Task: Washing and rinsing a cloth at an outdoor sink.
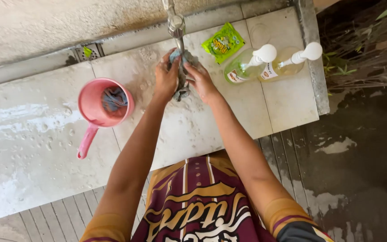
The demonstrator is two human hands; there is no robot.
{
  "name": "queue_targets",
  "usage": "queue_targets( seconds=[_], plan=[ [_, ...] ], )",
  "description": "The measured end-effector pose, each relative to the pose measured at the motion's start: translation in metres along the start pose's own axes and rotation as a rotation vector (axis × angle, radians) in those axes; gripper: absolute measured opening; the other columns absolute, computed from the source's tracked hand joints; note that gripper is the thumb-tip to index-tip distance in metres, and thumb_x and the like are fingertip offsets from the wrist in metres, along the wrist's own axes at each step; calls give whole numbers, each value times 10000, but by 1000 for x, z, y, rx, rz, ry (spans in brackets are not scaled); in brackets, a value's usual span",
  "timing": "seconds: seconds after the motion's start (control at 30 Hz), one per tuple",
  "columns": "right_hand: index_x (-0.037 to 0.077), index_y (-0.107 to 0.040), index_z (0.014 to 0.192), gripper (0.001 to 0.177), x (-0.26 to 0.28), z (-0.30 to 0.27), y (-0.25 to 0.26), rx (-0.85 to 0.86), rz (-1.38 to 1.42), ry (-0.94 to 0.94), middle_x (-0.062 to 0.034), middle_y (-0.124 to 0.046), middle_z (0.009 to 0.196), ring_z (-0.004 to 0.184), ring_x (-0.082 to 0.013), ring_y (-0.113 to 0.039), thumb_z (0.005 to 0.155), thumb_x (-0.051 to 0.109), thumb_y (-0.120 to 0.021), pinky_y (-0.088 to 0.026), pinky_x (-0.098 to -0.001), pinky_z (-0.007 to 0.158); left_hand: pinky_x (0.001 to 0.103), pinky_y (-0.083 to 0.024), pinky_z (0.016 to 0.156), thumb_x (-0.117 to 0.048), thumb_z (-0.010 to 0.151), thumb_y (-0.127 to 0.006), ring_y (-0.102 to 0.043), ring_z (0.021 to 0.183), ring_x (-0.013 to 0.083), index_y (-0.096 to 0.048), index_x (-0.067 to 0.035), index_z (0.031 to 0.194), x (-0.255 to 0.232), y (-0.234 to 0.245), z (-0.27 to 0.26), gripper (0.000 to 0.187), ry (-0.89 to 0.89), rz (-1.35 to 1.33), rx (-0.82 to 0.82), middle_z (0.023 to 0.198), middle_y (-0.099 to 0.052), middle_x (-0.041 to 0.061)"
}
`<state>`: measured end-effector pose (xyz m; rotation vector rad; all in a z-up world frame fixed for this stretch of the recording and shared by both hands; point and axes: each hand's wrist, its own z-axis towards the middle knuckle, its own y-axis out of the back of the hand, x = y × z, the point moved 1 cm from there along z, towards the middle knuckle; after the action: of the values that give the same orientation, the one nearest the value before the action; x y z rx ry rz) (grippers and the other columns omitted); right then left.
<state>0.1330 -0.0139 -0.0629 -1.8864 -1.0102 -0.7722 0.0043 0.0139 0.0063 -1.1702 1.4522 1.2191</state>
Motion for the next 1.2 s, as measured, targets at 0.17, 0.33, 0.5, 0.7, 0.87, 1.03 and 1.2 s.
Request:
queue_targets(
  seconds=[0.17,0.33,0.5,0.7,0.87,1.03,1.2],
  plan=[
    [60,-747,981,341,-4,8,-24,-129,39,89,-87,-740,867,803,-204,-717,853,355,-860,-583,-353,717,497,-511,885,-488,1012,-564,-689,1000,302,-679,-104,1189,13,-3,8,438,162,22,-20,976,-731,155],
    [-30,-651,1041,502,1,20,-19,-89,108,19,-148,-708,932,777,-234,-676,858,433,-714,-548,-345,706,244,-480,549,-476,916,-663,-582,705,114,-409,30,1310,16,23,-7,690,207,-234,203,872,-641,102],
    [-56,-590,1231,409,-29,63,-6,-1,603,-63,-202,-727,1014,921,-310,-716,1084,283,-412,-594,-406,855,219,-443,535,-170,885,-693,-569,736,115,-572,-29,1242,26,37,-31,402,540,-579,263,994,-626,73],
    [127,-664,840,387,-36,41,-51,-359,392,0,-48,-650,703,569,-205,-637,765,486,-787,-558,-373,534,558,-525,1015,-444,950,-779,-620,1240,429,-501,21,1449,170,-3,9,737,551,-1006,-177,1365,-578,319],
    [85,-684,614,352,-12,-8,-75,-480,-408,430,-115,-652,578,569,-230,-660,766,374,-815,-497,-359,557,522,-530,976,-438,930,-790,-626,1167,393,-539,5,1377,130,-17,14,677,505,-952,-216,1278,-607,291],
    [96,-693,579,219,-6,7,-63,-515,-513,635,-108,-637,525,503,-179,-637,776,166,-756,-507,-304,538,476,-536,926,-430,904,-804,-634,1072,347,-588,-17,1283,86,-26,5,601,454,-857,-251,1166,-643,255],
    [15,-702,1151,359,3,-21,-65,-241,-109,364,-96,-708,1040,985,-165,-680,856,203,-785,-526,-324,933,415,-543,859,-420,869,-822,-643,946,286,-653,-45,1158,52,-17,-9,502,407,-719,-302,1018,-692,207]
  ],
)
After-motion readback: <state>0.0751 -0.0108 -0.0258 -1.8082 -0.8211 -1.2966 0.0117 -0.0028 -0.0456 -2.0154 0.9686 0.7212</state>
